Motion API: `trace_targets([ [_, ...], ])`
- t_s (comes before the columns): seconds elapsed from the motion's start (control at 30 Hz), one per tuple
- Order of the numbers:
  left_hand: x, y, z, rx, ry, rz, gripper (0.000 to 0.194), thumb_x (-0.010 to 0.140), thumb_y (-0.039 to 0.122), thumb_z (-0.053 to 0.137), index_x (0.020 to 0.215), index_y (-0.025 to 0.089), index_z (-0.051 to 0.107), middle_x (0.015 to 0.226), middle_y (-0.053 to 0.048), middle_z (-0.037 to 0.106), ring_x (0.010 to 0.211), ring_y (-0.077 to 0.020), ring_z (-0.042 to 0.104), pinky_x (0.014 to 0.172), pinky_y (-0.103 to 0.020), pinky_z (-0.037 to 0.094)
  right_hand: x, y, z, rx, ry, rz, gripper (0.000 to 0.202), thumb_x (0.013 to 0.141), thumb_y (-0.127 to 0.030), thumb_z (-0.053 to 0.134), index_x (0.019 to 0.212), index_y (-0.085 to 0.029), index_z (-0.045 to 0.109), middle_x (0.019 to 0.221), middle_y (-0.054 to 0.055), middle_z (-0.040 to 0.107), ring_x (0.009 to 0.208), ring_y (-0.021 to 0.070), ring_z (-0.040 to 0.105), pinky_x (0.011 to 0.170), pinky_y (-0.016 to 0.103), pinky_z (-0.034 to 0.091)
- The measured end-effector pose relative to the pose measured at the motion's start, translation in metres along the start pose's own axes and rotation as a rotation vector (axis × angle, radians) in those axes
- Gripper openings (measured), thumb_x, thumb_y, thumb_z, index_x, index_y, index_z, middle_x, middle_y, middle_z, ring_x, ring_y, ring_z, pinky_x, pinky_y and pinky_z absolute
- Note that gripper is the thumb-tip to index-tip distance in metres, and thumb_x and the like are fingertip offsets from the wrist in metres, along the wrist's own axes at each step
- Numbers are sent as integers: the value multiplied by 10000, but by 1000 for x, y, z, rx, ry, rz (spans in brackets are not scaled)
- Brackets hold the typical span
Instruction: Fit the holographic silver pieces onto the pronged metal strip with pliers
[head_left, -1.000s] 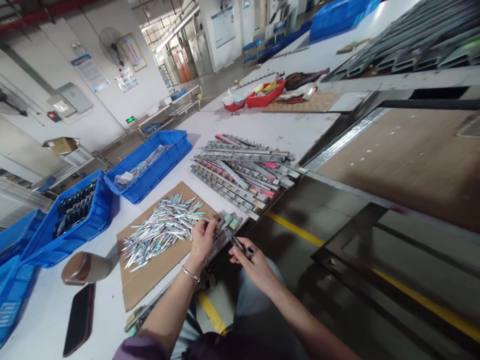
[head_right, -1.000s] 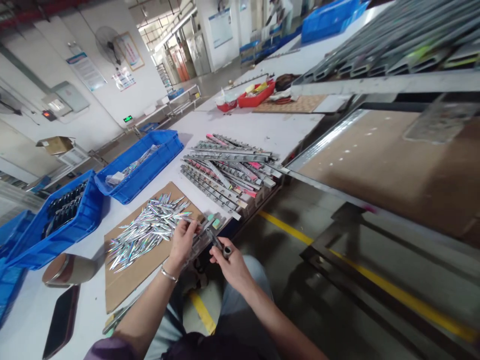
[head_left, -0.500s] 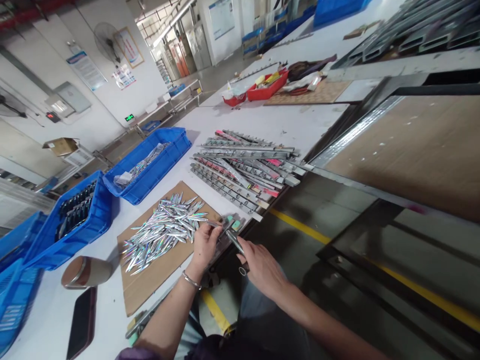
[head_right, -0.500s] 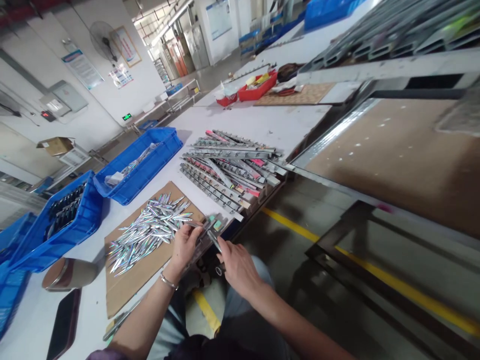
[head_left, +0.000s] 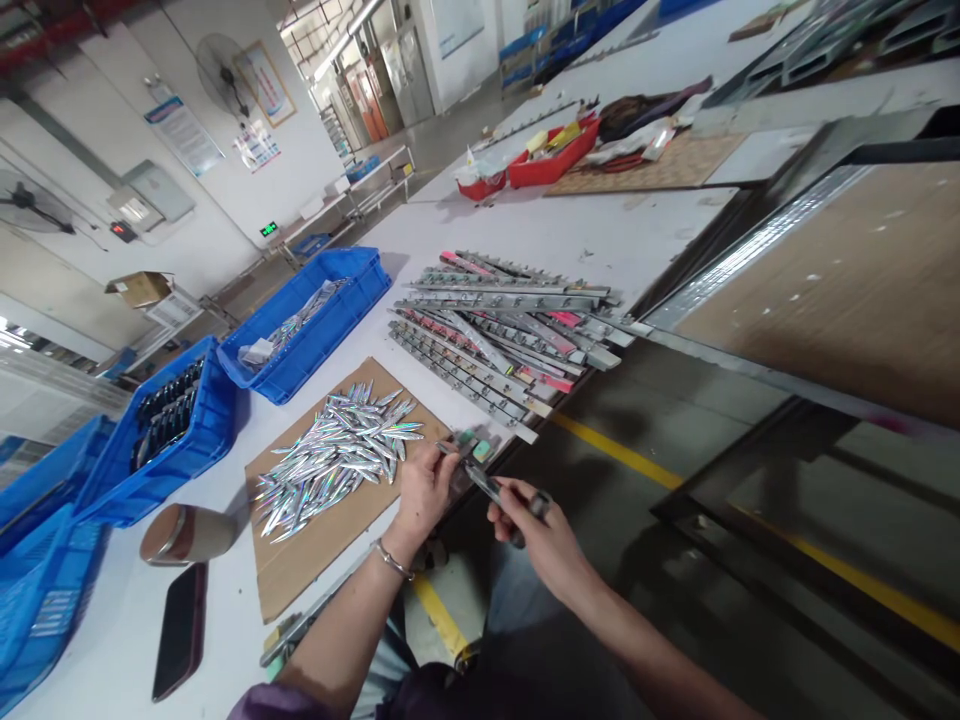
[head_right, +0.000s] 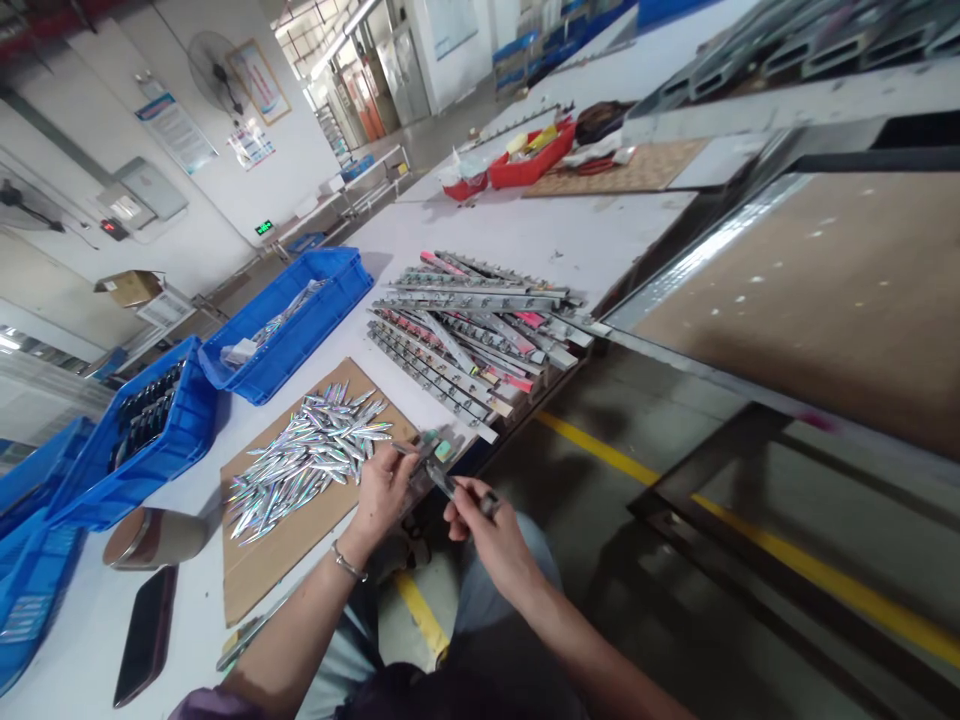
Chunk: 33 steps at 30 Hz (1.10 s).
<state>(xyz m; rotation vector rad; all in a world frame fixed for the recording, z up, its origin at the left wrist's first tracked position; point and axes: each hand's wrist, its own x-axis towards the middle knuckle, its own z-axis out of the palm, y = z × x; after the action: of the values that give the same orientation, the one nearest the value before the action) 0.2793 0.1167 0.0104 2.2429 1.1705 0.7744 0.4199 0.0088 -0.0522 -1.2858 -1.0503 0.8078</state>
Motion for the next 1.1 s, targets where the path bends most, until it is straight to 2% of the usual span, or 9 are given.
trace_targets([
  [0.07, 1, -1, 0, -15, 0, 6, 214, 984, 328, 542, 930, 196, 701, 875, -62, 717, 821, -197, 648, 783, -299, 477, -1, -4, -7, -301, -58, -133, 264, 974, -219, 518, 1184, -190, 675, 810, 78, 704, 709, 215, 652, 714, 337, 514],
  [0.17, 0, -3, 0, -9, 14, 2, 221, 979, 338, 552, 907, 190, 700, 855, -65, 714, 808, -200, 646, 764, -295, 465, 4, -12, -13, -783, -157, -336, 420, 888, -19, 490, 1260, -130, 648, 885, 129, 709, 773, 225, 649, 787, 354, 495],
  [0.27, -1, -3, 1, 13, 11, -9, 224, 977, 339, 555, 879, 191, 692, 847, -67, 713, 774, -196, 635, 728, -290, 449, 12, -13, -10, -498, -108, -188, 273, 919, -169, 542, 1132, -91, 695, 799, 57, 721, 601, 145, 601, 608, 248, 496],
  [0.37, -3, -3, 3, 33, 6, 10, 224, 983, 336, 541, 884, 199, 687, 847, -69, 712, 774, -199, 629, 733, -299, 449, 17, -6, -5, -35, -108, 41, 450, 1008, -431, 382, 868, -148, 703, 563, -51, 604, 355, 91, 375, 396, 215, 394],
  [0.47, -3, -2, 3, 33, 11, 34, 217, 987, 337, 532, 899, 210, 684, 860, -67, 714, 801, -203, 636, 760, -305, 459, 16, 0, -9, 95, -156, 54, 497, 1040, -483, 322, 898, -175, 685, 555, -37, 554, 352, 96, 376, 422, 234, 382],
  [0.6, -2, -2, 2, -2, 4, 17, 233, 989, 362, 534, 906, 210, 690, 894, -69, 730, 816, -207, 653, 758, -304, 476, 13, -8, -22, -451, -182, -234, 275, 973, -249, 501, 1192, -185, 655, 795, 64, 665, 640, 192, 607, 676, 335, 466],
  [0.7, -2, -1, 2, -13, 10, -3, 233, 989, 358, 533, 918, 204, 693, 891, -62, 731, 820, -202, 659, 760, -296, 481, 14, -20, -27, -1033, -258, -510, 442, 876, 6, 448, 1252, -131, 634, 819, 104, 653, 690, 221, 609, 715, 375, 439],
  [0.77, -3, -1, 2, 5, 8, -7, 234, 990, 343, 529, 902, 197, 690, 862, -59, 724, 801, -196, 654, 746, -289, 473, 15, -26, -27, -1286, -283, -638, 491, 837, 65, 426, 1250, -104, 631, 789, 107, 639, 675, 229, 601, 678, 379, 426],
  [1.1, -3, 1, 4, 13, -24, -31, 235, 995, 352, 522, 932, 204, 694, 833, -48, 711, 805, -197, 647, 755, -281, 472, 9, -28, -30, -1366, -344, -746, 479, 825, 73, 434, 1239, -80, 619, 773, 107, 609, 663, 244, 566, 648, 401, 384],
])
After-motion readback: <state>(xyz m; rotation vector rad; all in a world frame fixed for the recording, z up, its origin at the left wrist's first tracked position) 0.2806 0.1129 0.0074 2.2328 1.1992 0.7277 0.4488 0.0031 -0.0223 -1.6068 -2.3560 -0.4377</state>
